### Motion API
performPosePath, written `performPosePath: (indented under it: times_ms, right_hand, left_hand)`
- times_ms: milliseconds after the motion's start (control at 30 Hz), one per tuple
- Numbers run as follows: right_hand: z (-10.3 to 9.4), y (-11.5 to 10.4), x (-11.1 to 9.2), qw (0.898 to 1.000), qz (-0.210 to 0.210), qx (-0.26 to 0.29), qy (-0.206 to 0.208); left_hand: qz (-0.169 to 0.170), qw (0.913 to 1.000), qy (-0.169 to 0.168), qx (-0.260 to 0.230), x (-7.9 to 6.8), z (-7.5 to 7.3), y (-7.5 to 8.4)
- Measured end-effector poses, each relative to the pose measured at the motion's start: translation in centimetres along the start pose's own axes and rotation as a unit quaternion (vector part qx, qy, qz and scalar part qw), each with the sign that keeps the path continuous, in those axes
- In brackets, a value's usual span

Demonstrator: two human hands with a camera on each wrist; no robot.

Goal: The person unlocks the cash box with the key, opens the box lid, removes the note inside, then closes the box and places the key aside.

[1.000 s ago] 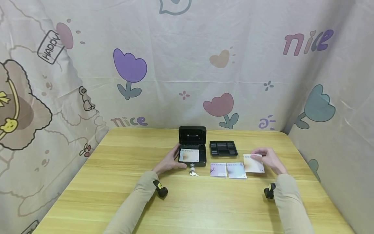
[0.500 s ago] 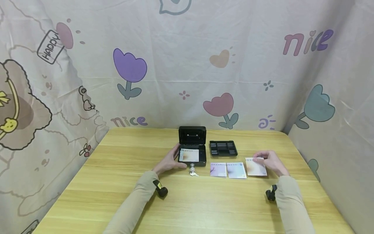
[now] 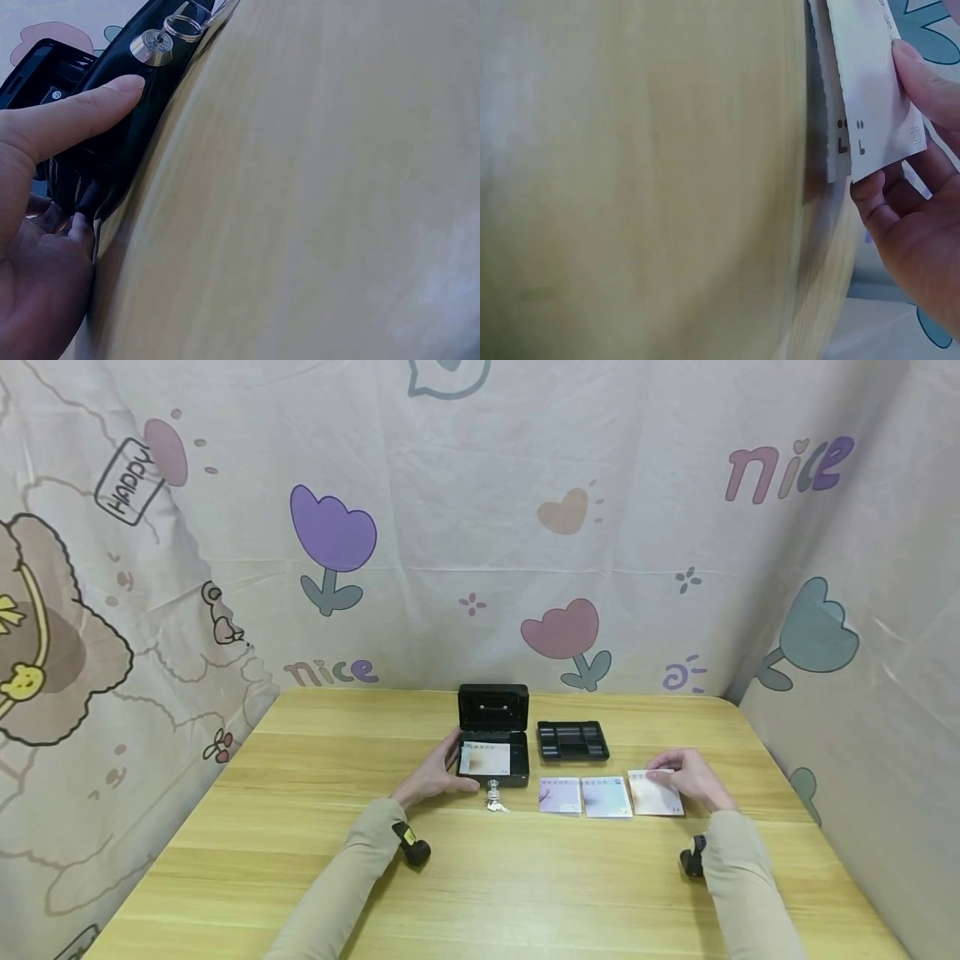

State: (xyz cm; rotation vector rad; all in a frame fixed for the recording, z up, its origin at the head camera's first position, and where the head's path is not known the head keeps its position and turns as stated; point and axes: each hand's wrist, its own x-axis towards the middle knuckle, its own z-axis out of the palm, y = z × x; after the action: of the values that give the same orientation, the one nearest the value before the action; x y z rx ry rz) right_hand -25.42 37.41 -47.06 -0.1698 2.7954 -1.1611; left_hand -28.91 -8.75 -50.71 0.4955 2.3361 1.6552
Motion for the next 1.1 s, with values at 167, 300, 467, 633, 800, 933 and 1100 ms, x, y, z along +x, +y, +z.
performPosePath:
  times_ms: [167,300,467,633,800,933,1100]
  right_hand:
    - [0.18,-0.01,-0.04,1.0,0.006,-0.01,-0.002]
    - [0.3,0.09,0.04,1.0,0.015,-0.02,-0.011]
    - [0.39,0.0,0.0,0.999,0.025,-0.017,-0.018]
    - [0.42,-0.09,-0.01,0.999,0.025,-0.022,-0.024]
    - [0.51,-0.01,0.13,0.999,0.025,-0.034,-0.019]
    - [0.72,0.1,0.22,0.999,0.016,-0.036,-0.016]
    - [1.0,0.15,0.26,0.999,0.002,-0.037,-0.014]
  left_hand:
    - [0.002,1.0,0.001,0.003,-0.06,0.01,0.1]
    - [0.003,1.0,0.001,-0.004,-0.09,0.03,0.18]
    - [0.0,1.0,-0.001,-0.004,-0.14,0.01,0.2]
    - [0.002,1.0,0.0,-0.005,-0.12,-0.03,0.16]
    - [0.002,1.0,0.0,0.001,-0.14,-0.05,0.12]
    - [0.003,1.0,-0.001,0.001,-0.2,-0.05,0.16]
    - [0.005,1.0,-0.002,-0.003,-0.22,-0.04,0.17]
